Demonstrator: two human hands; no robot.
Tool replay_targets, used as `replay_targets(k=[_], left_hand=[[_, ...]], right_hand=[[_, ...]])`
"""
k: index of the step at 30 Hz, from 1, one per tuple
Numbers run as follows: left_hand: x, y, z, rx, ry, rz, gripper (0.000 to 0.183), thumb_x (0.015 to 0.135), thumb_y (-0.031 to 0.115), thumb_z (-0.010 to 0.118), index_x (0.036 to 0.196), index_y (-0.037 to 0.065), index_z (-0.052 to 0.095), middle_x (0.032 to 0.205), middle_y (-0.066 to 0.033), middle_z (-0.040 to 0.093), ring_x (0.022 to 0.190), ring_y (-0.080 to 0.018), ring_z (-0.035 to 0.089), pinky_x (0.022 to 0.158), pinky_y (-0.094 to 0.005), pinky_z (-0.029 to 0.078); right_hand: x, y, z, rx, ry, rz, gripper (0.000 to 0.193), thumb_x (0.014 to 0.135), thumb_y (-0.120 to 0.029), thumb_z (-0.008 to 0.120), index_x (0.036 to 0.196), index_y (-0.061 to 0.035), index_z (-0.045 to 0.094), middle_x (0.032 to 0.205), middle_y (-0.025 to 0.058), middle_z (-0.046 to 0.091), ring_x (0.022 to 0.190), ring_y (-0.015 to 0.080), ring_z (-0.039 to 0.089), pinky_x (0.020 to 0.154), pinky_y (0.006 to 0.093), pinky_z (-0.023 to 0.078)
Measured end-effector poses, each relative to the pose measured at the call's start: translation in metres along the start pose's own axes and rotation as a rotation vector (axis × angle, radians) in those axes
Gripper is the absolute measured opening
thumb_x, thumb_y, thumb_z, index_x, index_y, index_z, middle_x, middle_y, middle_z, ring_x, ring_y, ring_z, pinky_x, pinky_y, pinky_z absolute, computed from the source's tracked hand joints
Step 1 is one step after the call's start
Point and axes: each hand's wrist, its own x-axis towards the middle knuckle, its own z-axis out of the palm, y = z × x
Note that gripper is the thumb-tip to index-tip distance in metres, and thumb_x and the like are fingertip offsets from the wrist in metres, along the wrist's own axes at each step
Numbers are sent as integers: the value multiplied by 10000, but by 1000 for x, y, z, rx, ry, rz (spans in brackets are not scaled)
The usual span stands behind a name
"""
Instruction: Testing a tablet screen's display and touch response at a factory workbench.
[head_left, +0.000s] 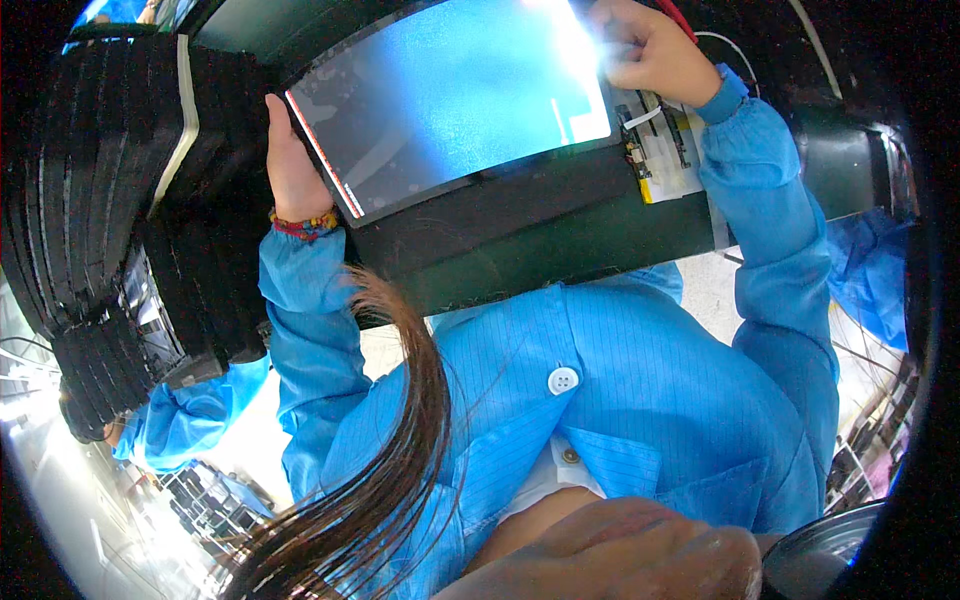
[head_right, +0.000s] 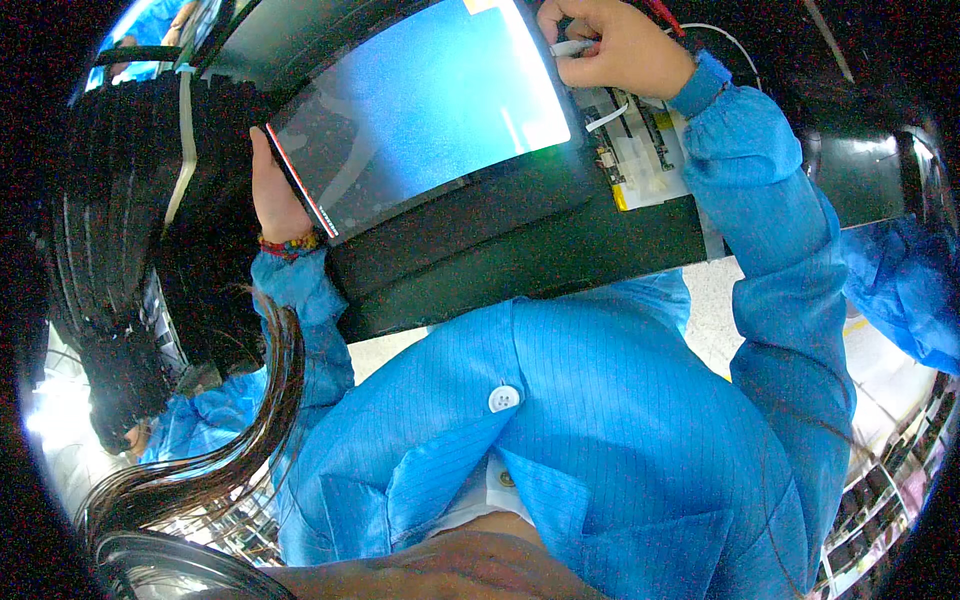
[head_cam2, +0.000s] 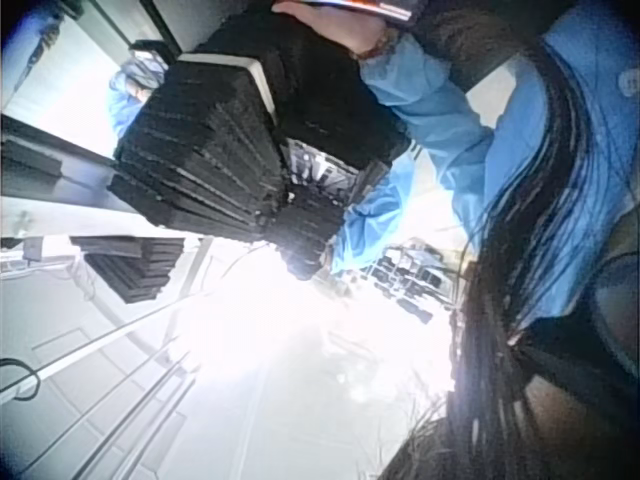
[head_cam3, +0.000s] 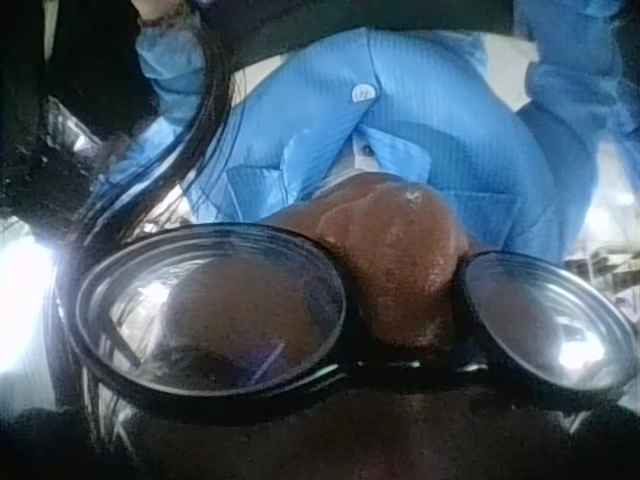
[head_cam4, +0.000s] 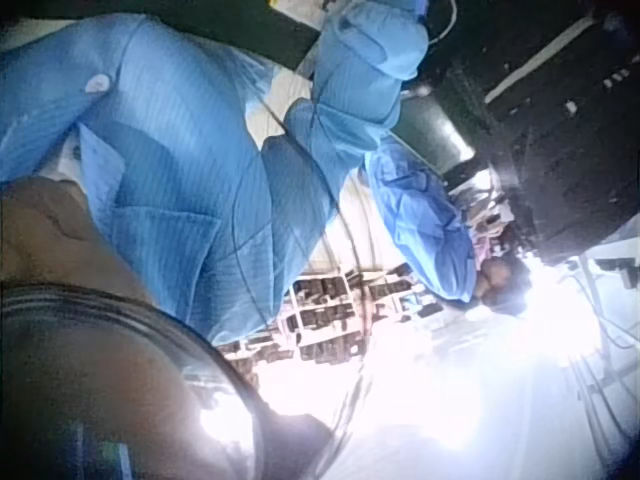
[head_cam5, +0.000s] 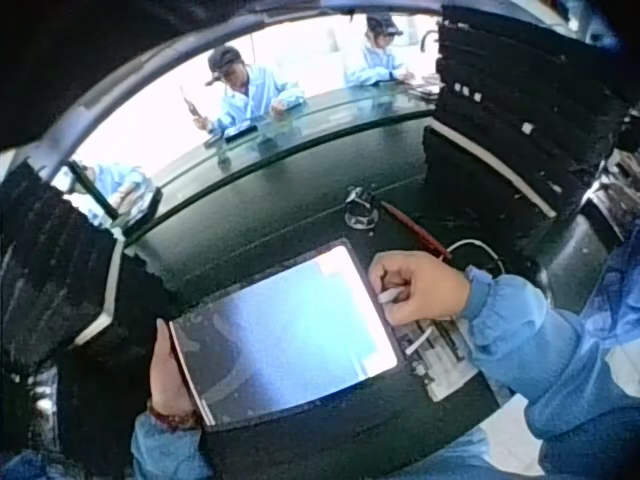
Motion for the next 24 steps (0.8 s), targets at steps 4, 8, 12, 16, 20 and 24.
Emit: replay_targets(k=[4,8,12,16,20,24], left_hand=[[1,-1,1,94,150,2,634,934,557,293,1231,32,491,1180,-132,557,1028,-298,549,909,-438,435],[0,-1,4,51,97,40,635,932,559,301,1230,30,487,1185,-134,551,1041,-300,539,921,-450,424],[-2,1,-1,35,91,-20,636,931,559,307,1223,24,490,1189,-134,549,1046,-295,537,924,-442,423],[1,1,3,61,147,-6,635,932,556,309,1216,18,494,1178,-135,556,1036,-296,543,920,-431,427],[0,1,0,68,203,23,627,935,551,308,1196,17,511,1160,-132,567,1023,-296,549,902,-425,438],[-2,2,6,118,237,38,618,937,545,308,1185,20,520,1152,-129,572,1014,-294,552,888,-417,446]], right_hand=[[-2,-9,7,-3,31,29,242,701,1,667,899,-62,542,773,-24,531,737,53,508,642,199,412],[1,-23,2,-259,266,-145,353,705,-48,709,1031,-47,574,784,-14,547,748,86,530,680,234,437],[-9,-34,4,-478,266,-114,888,618,-211,816,1368,-116,351,1169,110,496,982,167,488,838,301,411],[-16,-36,16,-617,123,-245,1178,532,-286,864,1429,-48,140,1294,184,374,1079,272,435,940,372,371],[-10,-42,29,-740,88,-154,1174,533,-291,863,1415,-2,142,1330,202,309,1101,296,415,953,379,366],[-7,-26,9,-696,315,-374,955,637,-259,804,1396,-63,259,1179,173,400,1056,285,447,934,366,369]])
